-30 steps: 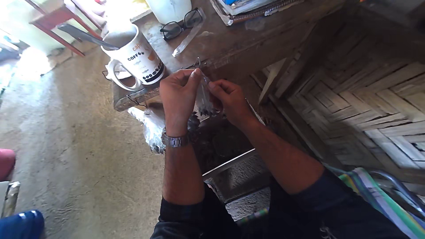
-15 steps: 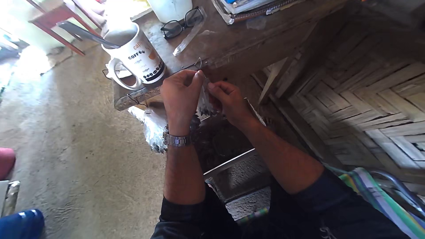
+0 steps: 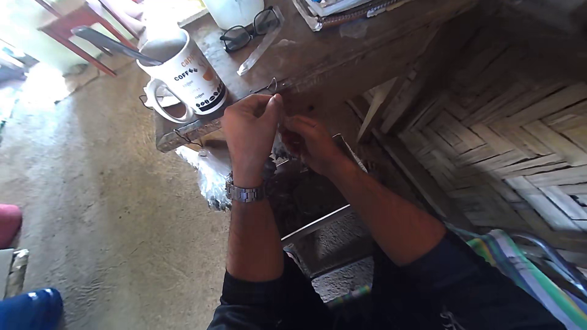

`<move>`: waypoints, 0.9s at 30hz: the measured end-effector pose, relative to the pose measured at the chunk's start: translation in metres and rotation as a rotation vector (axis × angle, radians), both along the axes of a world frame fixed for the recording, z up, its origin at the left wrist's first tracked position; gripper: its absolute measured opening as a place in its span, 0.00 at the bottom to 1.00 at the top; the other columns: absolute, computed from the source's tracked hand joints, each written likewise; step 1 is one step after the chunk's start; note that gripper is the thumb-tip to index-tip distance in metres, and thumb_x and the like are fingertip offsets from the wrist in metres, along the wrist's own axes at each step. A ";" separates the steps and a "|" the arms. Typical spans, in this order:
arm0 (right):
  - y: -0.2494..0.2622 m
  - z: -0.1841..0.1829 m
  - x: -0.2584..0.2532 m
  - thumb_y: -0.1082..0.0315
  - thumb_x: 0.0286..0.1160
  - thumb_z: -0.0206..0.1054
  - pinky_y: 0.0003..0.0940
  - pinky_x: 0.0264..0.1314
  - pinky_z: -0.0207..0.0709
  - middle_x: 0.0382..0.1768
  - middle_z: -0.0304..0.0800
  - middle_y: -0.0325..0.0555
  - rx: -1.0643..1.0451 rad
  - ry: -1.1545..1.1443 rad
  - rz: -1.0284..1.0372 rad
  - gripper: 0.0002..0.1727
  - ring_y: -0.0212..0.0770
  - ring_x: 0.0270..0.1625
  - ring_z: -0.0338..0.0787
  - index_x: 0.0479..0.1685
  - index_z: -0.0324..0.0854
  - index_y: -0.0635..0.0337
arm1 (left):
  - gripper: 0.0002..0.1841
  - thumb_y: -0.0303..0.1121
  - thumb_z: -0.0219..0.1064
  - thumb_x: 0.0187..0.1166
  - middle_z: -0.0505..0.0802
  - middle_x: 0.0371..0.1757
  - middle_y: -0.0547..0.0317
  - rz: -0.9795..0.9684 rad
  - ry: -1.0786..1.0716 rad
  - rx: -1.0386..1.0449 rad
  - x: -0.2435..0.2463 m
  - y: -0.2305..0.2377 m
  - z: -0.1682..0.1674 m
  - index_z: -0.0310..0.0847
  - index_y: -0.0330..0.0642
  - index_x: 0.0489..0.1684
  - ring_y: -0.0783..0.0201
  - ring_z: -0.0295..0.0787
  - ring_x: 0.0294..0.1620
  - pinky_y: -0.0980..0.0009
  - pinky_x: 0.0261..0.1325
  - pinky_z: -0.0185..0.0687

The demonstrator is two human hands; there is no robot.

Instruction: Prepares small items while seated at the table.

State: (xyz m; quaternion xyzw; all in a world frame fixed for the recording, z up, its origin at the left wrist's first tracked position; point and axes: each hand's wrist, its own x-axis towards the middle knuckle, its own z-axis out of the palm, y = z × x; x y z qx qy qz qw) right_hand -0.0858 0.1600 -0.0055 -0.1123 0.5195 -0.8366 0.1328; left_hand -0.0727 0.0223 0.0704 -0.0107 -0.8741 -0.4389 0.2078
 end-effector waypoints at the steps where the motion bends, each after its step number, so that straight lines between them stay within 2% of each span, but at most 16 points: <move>1: -0.001 -0.001 0.000 0.61 0.92 0.52 0.23 0.23 0.74 0.32 0.87 0.42 -0.008 -0.019 0.018 0.17 0.30 0.23 0.80 0.50 0.84 0.62 | 0.10 0.46 0.71 0.80 0.95 0.29 0.74 0.005 -0.002 -0.010 0.000 0.001 0.000 0.95 0.53 0.39 0.81 0.87 0.26 0.74 0.33 0.82; 6: -0.004 -0.002 0.001 0.58 0.92 0.56 0.24 0.24 0.75 0.31 0.87 0.43 0.021 -0.022 0.012 0.19 0.31 0.24 0.80 0.47 0.85 0.64 | 0.11 0.48 0.70 0.80 0.94 0.29 0.73 0.124 -0.006 -0.184 0.003 0.000 0.001 0.95 0.55 0.39 0.79 0.87 0.27 0.70 0.36 0.83; 9: -0.005 -0.005 0.000 0.54 0.92 0.58 0.27 0.27 0.79 0.31 0.89 0.43 0.207 0.030 -0.044 0.21 0.32 0.25 0.83 0.46 0.87 0.65 | 0.11 0.49 0.70 0.79 0.95 0.31 0.69 0.160 -0.030 -0.282 0.006 -0.003 0.004 0.94 0.55 0.40 0.73 0.88 0.30 0.63 0.40 0.83; 11: -0.005 -0.009 0.001 0.53 0.90 0.61 0.28 0.32 0.82 0.30 0.89 0.40 0.374 0.051 -0.087 0.20 0.31 0.28 0.85 0.44 0.88 0.62 | 0.14 0.51 0.71 0.78 0.95 0.33 0.66 0.129 -0.057 -0.289 0.010 -0.009 0.007 0.94 0.53 0.43 0.70 0.89 0.33 0.60 0.42 0.84; 13: -0.001 -0.013 0.001 0.53 0.87 0.65 0.34 0.44 0.87 0.37 0.92 0.42 0.507 0.033 -0.105 0.18 0.33 0.37 0.91 0.47 0.88 0.61 | 0.16 0.52 0.71 0.78 0.92 0.33 0.66 0.103 -0.069 -0.263 0.014 -0.014 0.010 0.91 0.51 0.46 0.71 0.87 0.32 0.63 0.42 0.84; 16: 0.012 -0.017 0.000 0.56 0.82 0.69 0.36 0.53 0.85 0.45 0.91 0.42 0.693 0.091 -0.081 0.16 0.33 0.44 0.89 0.56 0.88 0.58 | 0.16 0.52 0.69 0.80 0.92 0.33 0.72 0.092 -0.012 -0.203 0.018 -0.026 0.015 0.91 0.52 0.48 0.78 0.85 0.29 0.72 0.39 0.83; 17: 0.018 -0.021 -0.003 0.55 0.81 0.70 0.37 0.52 0.84 0.45 0.91 0.42 0.755 0.112 -0.062 0.16 0.33 0.45 0.89 0.57 0.86 0.57 | 0.15 0.52 0.69 0.80 0.92 0.32 0.74 0.088 0.017 -0.177 0.019 -0.030 0.017 0.91 0.53 0.48 0.80 0.84 0.29 0.74 0.39 0.81; 18: 0.025 -0.026 -0.006 0.54 0.80 0.70 0.39 0.53 0.85 0.47 0.90 0.44 0.821 0.131 -0.038 0.18 0.35 0.46 0.89 0.58 0.84 0.57 | 0.14 0.51 0.68 0.81 0.92 0.33 0.76 0.078 0.039 -0.146 0.020 -0.034 0.020 0.91 0.53 0.46 0.81 0.85 0.31 0.75 0.40 0.83; 20: 0.039 -0.032 -0.013 0.50 0.79 0.71 0.49 0.62 0.83 0.54 0.89 0.50 0.976 0.131 0.042 0.24 0.43 0.54 0.89 0.63 0.83 0.58 | 0.12 0.49 0.68 0.82 0.92 0.32 0.78 0.050 0.076 -0.080 0.025 -0.040 0.026 0.92 0.55 0.41 0.82 0.87 0.33 0.76 0.42 0.85; 22: 0.051 -0.043 -0.020 0.49 0.78 0.72 0.57 0.69 0.80 0.58 0.89 0.54 1.166 0.152 0.167 0.25 0.50 0.61 0.89 0.63 0.84 0.59 | 0.11 0.46 0.69 0.81 0.88 0.26 0.78 0.020 0.133 -0.039 0.031 -0.045 0.034 0.89 0.54 0.31 0.82 0.83 0.27 0.76 0.34 0.80; 24: 0.057 -0.066 -0.030 0.48 0.79 0.71 0.64 0.71 0.76 0.58 0.90 0.58 1.325 0.179 0.362 0.27 0.56 0.62 0.89 0.64 0.85 0.61 | 0.12 0.41 0.73 0.77 0.81 0.20 0.81 0.007 0.185 -0.022 0.042 -0.049 0.042 0.82 0.56 0.22 0.83 0.76 0.20 0.79 0.26 0.73; 25: 0.057 -0.083 -0.034 0.46 0.81 0.69 0.64 0.70 0.77 0.57 0.91 0.58 1.373 0.171 0.457 0.27 0.56 0.61 0.90 0.64 0.86 0.60 | 0.13 0.38 0.73 0.75 0.78 0.18 0.81 -0.015 0.207 -0.009 0.047 -0.052 0.045 0.79 0.57 0.19 0.83 0.73 0.17 0.80 0.22 0.70; 27: 0.049 -0.122 -0.035 0.48 0.83 0.67 0.63 0.63 0.80 0.50 0.92 0.58 1.416 0.168 0.567 0.24 0.56 0.53 0.91 0.60 0.88 0.60 | 0.15 0.32 0.71 0.74 0.76 0.16 0.80 -0.082 0.237 0.026 0.058 -0.059 0.048 0.76 0.56 0.16 0.82 0.70 0.15 0.80 0.18 0.65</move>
